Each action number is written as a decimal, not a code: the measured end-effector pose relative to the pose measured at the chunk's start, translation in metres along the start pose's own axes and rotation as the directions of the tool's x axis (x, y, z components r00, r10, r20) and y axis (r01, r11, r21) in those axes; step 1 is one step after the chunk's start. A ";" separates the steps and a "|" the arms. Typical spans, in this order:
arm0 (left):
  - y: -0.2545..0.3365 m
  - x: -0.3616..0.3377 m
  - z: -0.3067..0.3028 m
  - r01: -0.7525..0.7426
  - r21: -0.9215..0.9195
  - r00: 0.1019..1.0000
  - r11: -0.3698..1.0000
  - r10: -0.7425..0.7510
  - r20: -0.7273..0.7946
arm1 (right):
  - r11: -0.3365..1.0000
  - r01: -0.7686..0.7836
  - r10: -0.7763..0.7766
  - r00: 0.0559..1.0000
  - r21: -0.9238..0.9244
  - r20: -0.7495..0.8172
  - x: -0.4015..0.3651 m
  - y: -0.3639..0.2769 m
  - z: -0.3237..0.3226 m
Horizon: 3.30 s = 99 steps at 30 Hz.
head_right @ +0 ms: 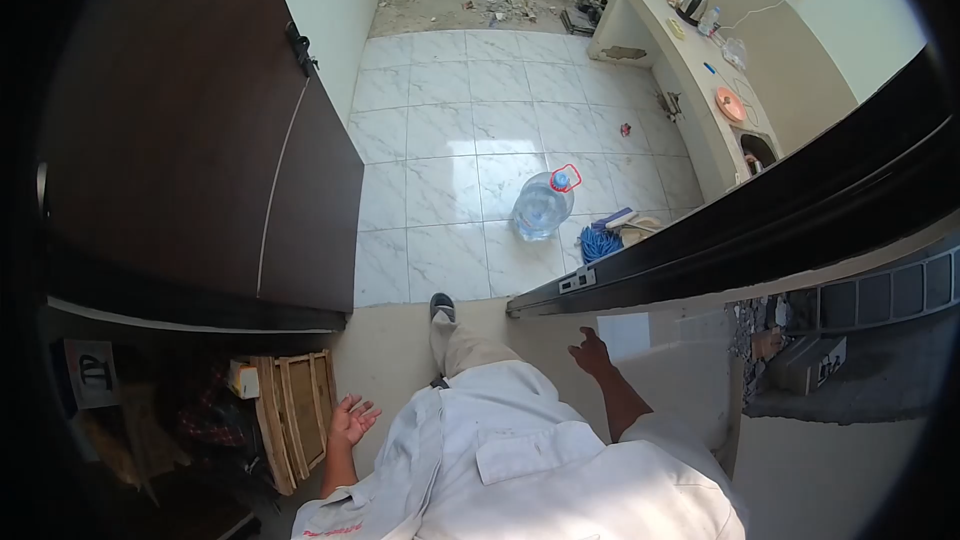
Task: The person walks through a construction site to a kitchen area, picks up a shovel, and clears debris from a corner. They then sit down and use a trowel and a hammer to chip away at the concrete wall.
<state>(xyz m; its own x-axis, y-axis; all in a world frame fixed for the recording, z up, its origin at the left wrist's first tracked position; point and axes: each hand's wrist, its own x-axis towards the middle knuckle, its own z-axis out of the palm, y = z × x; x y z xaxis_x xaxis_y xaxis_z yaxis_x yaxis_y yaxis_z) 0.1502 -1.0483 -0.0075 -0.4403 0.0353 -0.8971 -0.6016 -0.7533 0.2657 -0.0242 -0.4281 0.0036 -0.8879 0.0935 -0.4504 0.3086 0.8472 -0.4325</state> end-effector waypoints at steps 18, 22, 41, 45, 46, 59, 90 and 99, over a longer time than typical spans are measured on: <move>0.274 0.153 0.182 0.060 0.318 0.982 0.946 -0.114 0.154 | 0.890 -0.329 0.272 0.939 0.315 0.211 0.143 -0.177 0.055; 0.328 0.200 0.245 0.104 0.328 0.969 0.939 -0.170 0.179 | 0.845 -0.404 0.383 0.914 0.349 0.131 0.178 -0.185 0.055; 0.614 0.450 0.645 0.036 0.987 0.996 0.159 0.071 -0.047 | 0.331 -0.437 0.784 0.620 0.836 0.013 0.389 -0.269 -0.014; 0.629 0.500 0.792 -0.183 0.954 0.983 0.237 0.072 0.170 | 0.386 -0.521 0.808 0.589 0.761 -0.007 0.409 -0.283 -0.006; 0.625 0.503 0.829 -0.214 0.949 0.977 0.230 0.064 0.204 | 0.421 -0.563 0.814 0.581 0.711 -0.021 0.413 -0.283 -0.002; 0.566 0.610 1.011 -0.398 0.819 0.910 -0.414 -0.295 0.292 | 0.486 -0.438 0.856 0.414 0.756 -0.311 0.574 -0.189 -0.077; 0.495 0.782 1.460 -0.712 0.500 0.660 -0.494 -0.714 0.234 | 0.068 -0.223 0.841 0.538 0.972 0.064 0.836 -0.201 -0.306; 0.464 0.785 1.512 -0.630 0.446 0.746 -0.636 -0.655 0.120 | 0.124 -0.338 0.885 0.463 0.933 0.050 0.860 -0.218 -0.292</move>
<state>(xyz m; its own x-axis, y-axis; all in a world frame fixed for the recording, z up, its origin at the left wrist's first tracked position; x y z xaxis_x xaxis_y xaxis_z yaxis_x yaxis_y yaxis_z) -1.4821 -0.3778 -0.0547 -0.0149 0.5985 -0.8010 0.3631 0.7496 0.5534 -0.9552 -0.3798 -0.0616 -0.1205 0.7667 -0.6306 0.6566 -0.4149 -0.6299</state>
